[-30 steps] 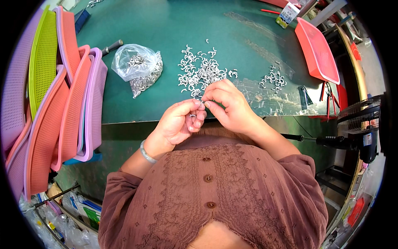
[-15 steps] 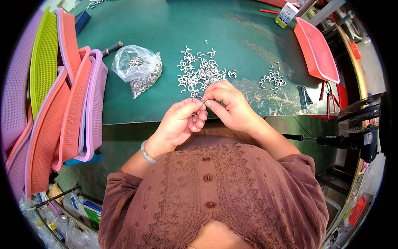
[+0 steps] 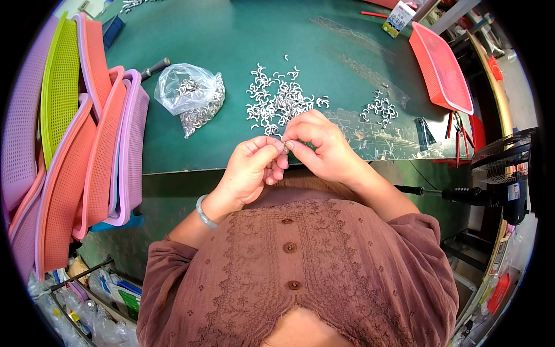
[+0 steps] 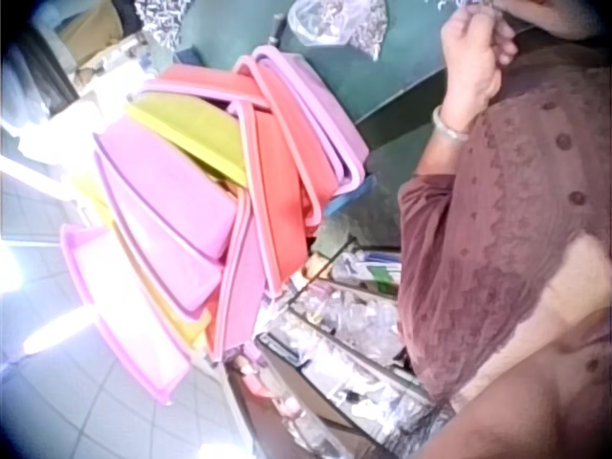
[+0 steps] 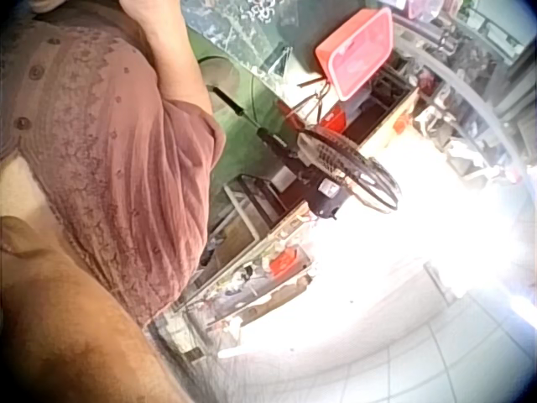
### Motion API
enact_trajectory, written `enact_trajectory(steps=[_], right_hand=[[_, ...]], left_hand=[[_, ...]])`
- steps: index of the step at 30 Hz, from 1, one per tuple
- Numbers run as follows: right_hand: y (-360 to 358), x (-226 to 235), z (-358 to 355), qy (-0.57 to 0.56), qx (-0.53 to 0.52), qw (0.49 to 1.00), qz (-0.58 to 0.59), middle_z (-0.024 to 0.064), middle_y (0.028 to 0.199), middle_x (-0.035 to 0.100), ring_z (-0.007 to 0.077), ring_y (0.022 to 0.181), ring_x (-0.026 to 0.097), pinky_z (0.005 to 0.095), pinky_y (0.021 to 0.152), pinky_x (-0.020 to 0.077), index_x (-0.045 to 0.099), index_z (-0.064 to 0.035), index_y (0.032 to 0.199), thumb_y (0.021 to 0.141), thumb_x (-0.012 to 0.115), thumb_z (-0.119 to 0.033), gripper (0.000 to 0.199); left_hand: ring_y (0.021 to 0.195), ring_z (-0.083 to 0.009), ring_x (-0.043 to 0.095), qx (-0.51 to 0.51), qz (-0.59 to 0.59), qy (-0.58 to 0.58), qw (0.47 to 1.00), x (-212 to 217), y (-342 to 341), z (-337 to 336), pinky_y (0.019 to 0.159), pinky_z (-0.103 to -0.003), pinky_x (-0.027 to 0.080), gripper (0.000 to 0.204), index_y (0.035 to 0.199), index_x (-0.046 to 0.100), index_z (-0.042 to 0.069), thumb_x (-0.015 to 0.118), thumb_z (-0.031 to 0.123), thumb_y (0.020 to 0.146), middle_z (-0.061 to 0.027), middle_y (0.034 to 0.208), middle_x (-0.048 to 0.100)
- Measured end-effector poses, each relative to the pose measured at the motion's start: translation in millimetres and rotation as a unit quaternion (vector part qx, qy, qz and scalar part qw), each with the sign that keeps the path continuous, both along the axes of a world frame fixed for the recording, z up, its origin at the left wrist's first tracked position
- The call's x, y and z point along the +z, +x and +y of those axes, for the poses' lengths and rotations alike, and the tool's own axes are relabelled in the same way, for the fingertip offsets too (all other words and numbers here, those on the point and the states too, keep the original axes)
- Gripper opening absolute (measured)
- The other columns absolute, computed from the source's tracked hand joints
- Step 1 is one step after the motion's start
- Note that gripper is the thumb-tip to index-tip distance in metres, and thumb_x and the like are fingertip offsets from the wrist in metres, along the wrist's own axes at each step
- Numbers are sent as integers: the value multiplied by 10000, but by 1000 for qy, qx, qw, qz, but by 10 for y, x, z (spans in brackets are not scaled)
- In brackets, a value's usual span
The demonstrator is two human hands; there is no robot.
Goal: The person sits at a green workbench and manually assembles small silver metal hooks and rings. They pick up individual components from a pile on the table, link them together by hand, and place the finished units into a clear plastic bag.
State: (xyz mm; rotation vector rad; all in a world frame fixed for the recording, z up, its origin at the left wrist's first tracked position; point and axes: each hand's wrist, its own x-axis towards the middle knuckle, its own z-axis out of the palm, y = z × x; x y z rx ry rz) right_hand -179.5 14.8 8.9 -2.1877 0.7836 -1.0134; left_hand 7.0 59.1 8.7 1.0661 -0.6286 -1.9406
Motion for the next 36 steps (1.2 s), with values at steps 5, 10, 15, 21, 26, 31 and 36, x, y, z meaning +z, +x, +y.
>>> enact_trajectory(steps=[5, 10, 15, 21, 26, 31, 36], right_hand=[[0, 31, 7, -11, 7, 1000, 12, 72, 952, 649, 260, 919, 599, 366, 792, 495, 682, -34, 917, 813, 673, -4, 109], [5, 17, 24, -4, 3, 1000, 14, 81, 956, 649, 263, 919, 599, 367, 785, 498, 684, -23, 933, 816, 671, -5, 119], [11, -6, 24, -6, 0, 1000, 11, 84, 955, 649, 269, 919, 598, 371, 790, 492, 682, -22, 934, 813, 667, -2, 123], [54, -148, -84, -93, -45, 992, 73, 60, 884, 616, 281, 886, 556, 395, 799, 439, 686, -59, 857, 760, 689, -53, 97], [113, -175, -91, -127, -56, 982, 128, 47, 875, 582, 262, 906, 530, 383, 817, 420, 687, -73, 819, 750, 696, -78, 69], [154, -173, -96, -149, -59, 975, 152, 52, 862, 569, 259, 905, 524, 381, 813, 419, 687, -73, 808, 753, 695, -93, 58], [137, -161, -106, -119, -46, 987, 100, 47, 894, 586, 267, 909, 536, 379, 817, 429, 673, -63, 829, 751, 703, -58, 84]], left_hand=[[533, -104, 508, -8, 31, 20, 999, -22, 24, -18, 440, -207, 361, 147, 882, 602, 46, 547, 152, 967, -49, 720, 597], [550, -117, 473, -26, 121, 81, 989, -71, 68, -34, 447, -209, 342, 159, 887, 582, 40, 539, 175, 961, -58, 731, 572], [567, -118, 473, -23, 137, 94, 986, -84, 84, -30, 465, -211, 349, 163, 879, 572, 48, 541, 187, 957, -54, 743, 570], [629, -142, 522, 55, 113, 26, 992, -66, 155, 26, 533, -233, 416, 143, 820, 556, 55, 540, 141, 933, -88, 790, 588], [720, -178, 581, 78, 138, 8, 987, -111, 237, 48, 600, -257, 471, 136, 784, 535, 52, 549, 100, 910, -129, 867, 612], [744, -187, 598, 77, 145, -10, 986, -171, 248, 44, 625, -265, 484, 98, 779, 530, 56, 544, 54, 876, -131, 894, 620], [745, -192, 602, 78, 144, -12, 986, -187, 233, 24, 622, -275, 483, 29, 847, 553, 52, 528, 38, 851, -119, 891, 621]])
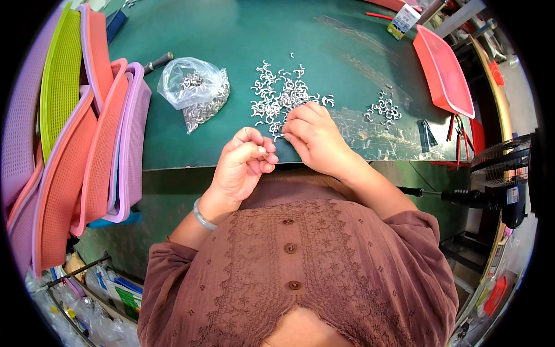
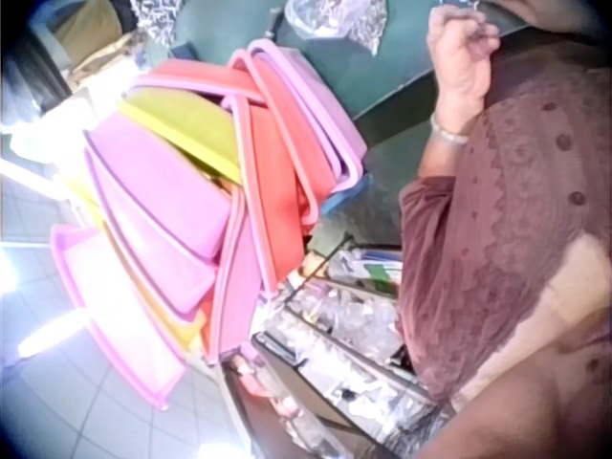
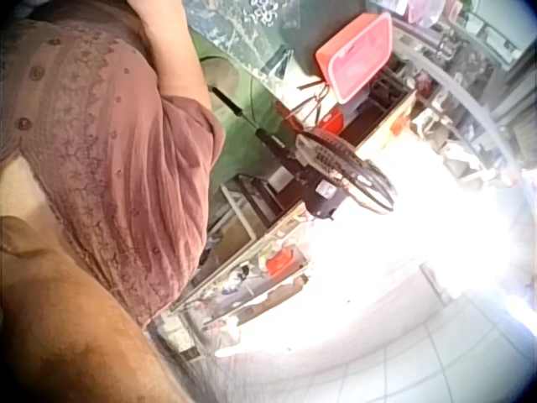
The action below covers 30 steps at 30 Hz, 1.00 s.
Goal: The person sits at a green workbench and manually assembles small silver metal hooks and rings. They pick up individual components from a pile on the table, link them together by hand, and place the finished units into a clear plastic bag.
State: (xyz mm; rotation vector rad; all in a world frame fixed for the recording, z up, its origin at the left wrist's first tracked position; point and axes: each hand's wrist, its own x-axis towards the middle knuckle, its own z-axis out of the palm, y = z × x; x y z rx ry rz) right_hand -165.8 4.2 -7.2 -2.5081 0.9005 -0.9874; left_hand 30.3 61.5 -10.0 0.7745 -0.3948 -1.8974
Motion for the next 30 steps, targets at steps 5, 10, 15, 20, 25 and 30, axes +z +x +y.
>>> enact_trajectory(steps=[5, 10, 15, 20, 25, 30], right_hand=[[6, 115, 21, 15, 59, 995, -82, 47, 943, 611, 273, 904, 550, 382, 784, 464, 673, -58, 873, 763, 708, -36, 117], [16, 114, 19, 7, 80, 993, -89, 53, 925, 617, 272, 878, 558, 371, 746, 477, 678, -58, 892, 757, 728, -47, 145], [7, 78, 34, 33, 72, 992, -102, 52, 914, 622, 275, 863, 566, 376, 738, 479, 679, -60, 885, 755, 734, -51, 142], [25, 103, 39, 27, 71, 992, -100, 54, 901, 626, 278, 850, 574, 382, 731, 482, 680, -66, 883, 760, 733, -55, 134], [11, 125, 44, 25, 76, 993, -90, 56, 902, 631, 279, 846, 583, 382, 741, 486, 680, -67, 882, 765, 731, -56, 129], [27, 65, 40, 30, 46, 992, -115, 59, 891, 630, 281, 837, 585, 389, 731, 486, 689, -66, 889, 763, 727, -58, 132]], left_hand=[[680, -175, 604, -35, -49, 42, 997, 118, -41, -20, 570, -270, 466, 112, 928, 583, 34, 519, 125, 943, -89, 834, 620], [636, -148, 573, -97, 0, 51, 994, 77, -27, -28, 516, -246, 433, 197, 902, 592, 31, 531, 197, 990, -67, 778, 604], [600, -124, 522, -107, 23, 72, 991, 98, -25, -28, 499, -223, 405, 192, 883, 594, 29, 552, 187, 984, -55, 754, 580], [602, -116, 520, -108, 25, 83, 990, 122, -19, -28, 494, -220, 397, 179, 880, 592, 30, 553, 173, 981, -53, 745, 570], [604, -113, 514, -115, 39, 71, 990, 108, -10, -23, 498, -215, 389, 156, 884, 587, 45, 553, 166, 977, -50, 748, 567], [624, -119, 511, -116, 73, 67, 988, 47, 1, -35, 512, -218, 386, 122, 886, 568, 69, 552, 159, 965, -52, 766, 561]])
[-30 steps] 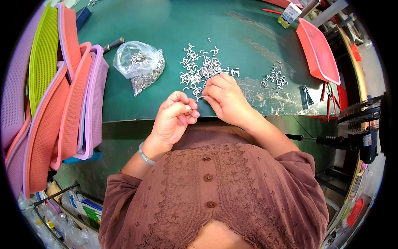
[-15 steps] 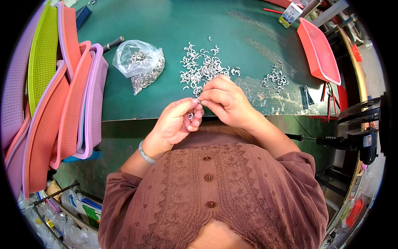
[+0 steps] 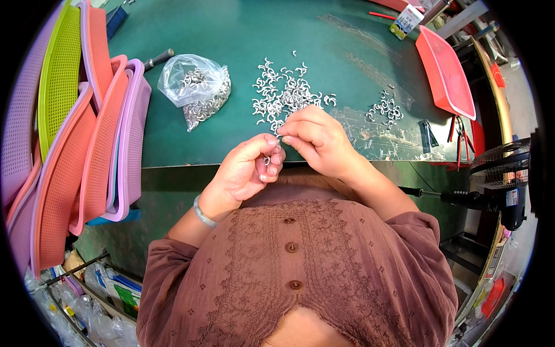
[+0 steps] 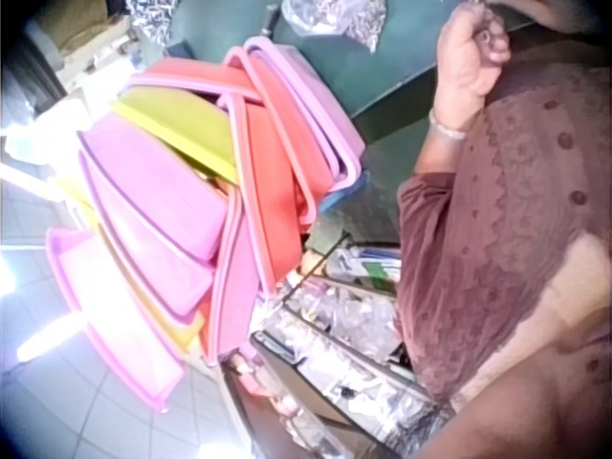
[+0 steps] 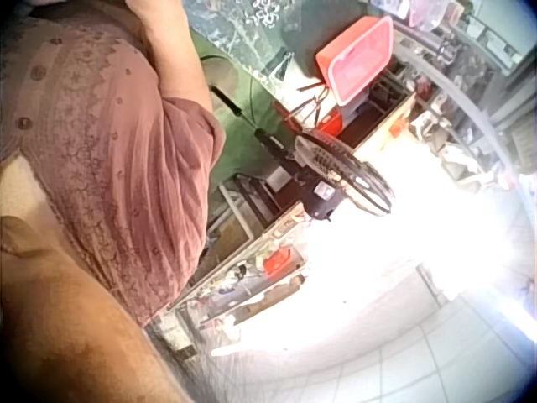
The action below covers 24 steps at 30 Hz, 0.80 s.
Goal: The person sits at a green workbench and manually assembles small silver metal hooks and rings. They pick up individual components from a pile on the table, link them together by hand, and place the finished units into a clear plastic bag.
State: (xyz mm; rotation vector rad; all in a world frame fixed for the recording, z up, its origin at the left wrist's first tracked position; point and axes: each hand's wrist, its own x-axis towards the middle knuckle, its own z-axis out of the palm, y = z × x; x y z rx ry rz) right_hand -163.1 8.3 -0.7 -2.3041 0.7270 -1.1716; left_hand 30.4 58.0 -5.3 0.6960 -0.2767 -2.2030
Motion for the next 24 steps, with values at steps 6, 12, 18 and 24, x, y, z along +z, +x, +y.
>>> enact_trajectory(steps=[6, 12, 18, 24], right_hand=[[-17, -72, -27, -26, -10, 993, 114, 63, 863, 591, 282, 834, 553, 390, 739, 463, 683, -64, 835, 742, 713, -68, 98], [-33, -66, -36, -22, 0, 989, 146, 66, 866, 576, 283, 849, 538, 390, 761, 446, 667, -61, 801, 737, 707, -79, 78], [-18, -57, -37, -9, 1, 990, 144, 71, 859, 576, 283, 857, 540, 396, 770, 445, 670, -56, 812, 741, 708, -79, 83], [22, -90, -21, -17, -2, 986, 168, 74, 885, 583, 285, 880, 548, 392, 796, 442, 648, -47, 821, 753, 700, -54, 85]], left_hand=[[638, -133, 508, -10, 46, 3, 999, -33, 34, -14, 527, -233, 392, 103, 877, 559, 70, 550, 146, 947, -68, 798, 571], [707, -176, 581, 59, -65, -31, 996, -31, 57, 24, 595, -251, 463, 111, 802, 539, 57, 552, 111, 899, -105, 873, 604], [719, -174, 592, 97, -97, -77, 988, -42, 78, 45, 603, -259, 470, 107, 787, 533, 69, 553, 89, 890, -110, 874, 611], [621, -130, 529, 97, -164, -62, 980, 7, 79, 25, 514, -241, 402, 26, 910, 542, 90, 554, 107, 925, -53, 787, 576]])
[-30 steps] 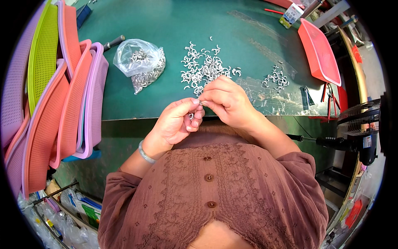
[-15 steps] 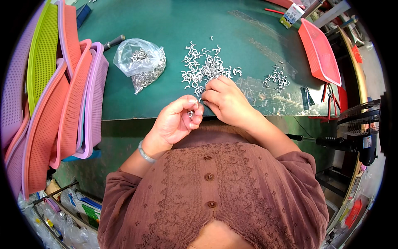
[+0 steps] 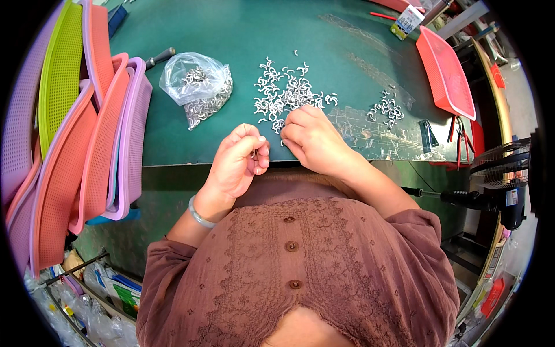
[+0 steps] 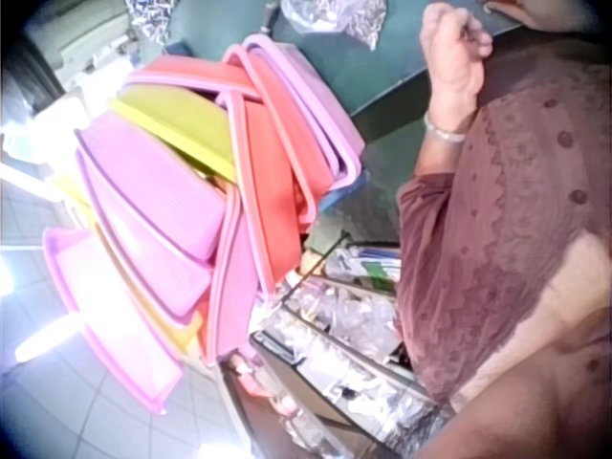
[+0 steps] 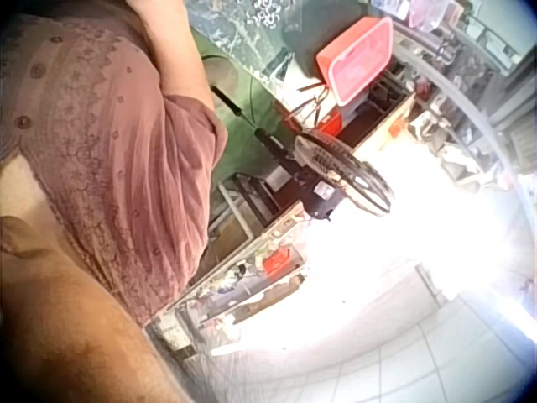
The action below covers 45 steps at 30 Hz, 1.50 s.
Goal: The person sits at a green workbench and manually assembles small silver metal hooks and rings. They pick up individual components from a pile on the table, link them together by hand, and place the finished units into a clear plastic bag.
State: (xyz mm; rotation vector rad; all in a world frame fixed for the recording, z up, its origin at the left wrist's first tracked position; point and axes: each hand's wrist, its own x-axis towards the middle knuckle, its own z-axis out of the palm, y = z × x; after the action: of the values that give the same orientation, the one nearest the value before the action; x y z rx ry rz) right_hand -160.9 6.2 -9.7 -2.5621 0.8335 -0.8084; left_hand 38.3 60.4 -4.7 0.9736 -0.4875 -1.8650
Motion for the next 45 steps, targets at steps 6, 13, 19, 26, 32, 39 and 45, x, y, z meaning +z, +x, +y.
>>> enact_trajectory(steps=[6, 13, 19, 26, 32, 39, 45], right_hand=[[20, 57, 10, -9, 1, 1000, -5, 93, 880, 566, 302, 875, 537, 406, 800, 433, 614, -33, 814, 777, 661, -54, 63], [61, 182, 40, 0, 20, 998, -61, 107, 900, 574, 317, 893, 538, 417, 809, 431, 608, -30, 825, 796, 635, -59, 49], [39, 58, -31, -31, -27, 999, -32, 90, 938, 592, 299, 922, 545, 396, 819, 438, 645, -41, 829, 788, 637, -74, 53], [-41, 99, -6, -42, -18, 999, 20, 83, 952, 586, 290, 934, 537, 392, 825, 442, 653, -40, 834, 767, 660, -56, 70], [-75, 96, -3, -7, -21, 1000, 2, 78, 961, 586, 291, 928, 539, 392, 838, 447, 651, -39, 849, 744, 699, -23, 117], [-75, 96, 10, -3, -18, 1000, 1, 73, 947, 591, 287, 911, 545, 390, 830, 451, 656, -38, 840, 745, 702, -25, 107], [-88, 77, 6, -2, -26, 1000, 4, 81, 951, 598, 291, 919, 550, 385, 837, 454, 665, -35, 861, 756, 686, -13, 109]], left_hand=[[558, -102, 515, -24, -66, 21, 997, 93, -50, -11, 470, -213, 367, 88, 997, 575, 66, 564, 137, 947, -29, 742, 566], [549, -84, 503, -85, -70, 22, 994, 99, -92, -45, 445, -194, 340, 125, 940, 593, 45, 556, 160, 975, -24, 739, 571], [559, -101, 490, -80, 52, 38, 995, 21, -22, -72, 451, -201, 345, 140, 942, 586, 29, 530, 151, 981, -35, 737, 565], [572, -104, 484, -69, 68, 57, 994, 38, 4, -67, 463, -203, 349, 152, 947, 582, 27, 512, 158, 979, -34, 744, 550], [578, -100, 473, -60, 77, 63, 993, 40, -2, -62, 471, -200, 353, 151, 949, 583, 41, 511, 170, 979, -29, 756, 547], [614, -98, 498, -67, 56, 29, 996, 19, -13, -35, 506, -205, 391, 110, 951, 582, 59, 550, 162, 971, -25, 780, 566], [691, -137, 600, -57, 21, 17, 998, 41, -42, -24, 580, -230, 482, 83, 958, 578, 56, 569, 138, 961, -58, 842, 622]])
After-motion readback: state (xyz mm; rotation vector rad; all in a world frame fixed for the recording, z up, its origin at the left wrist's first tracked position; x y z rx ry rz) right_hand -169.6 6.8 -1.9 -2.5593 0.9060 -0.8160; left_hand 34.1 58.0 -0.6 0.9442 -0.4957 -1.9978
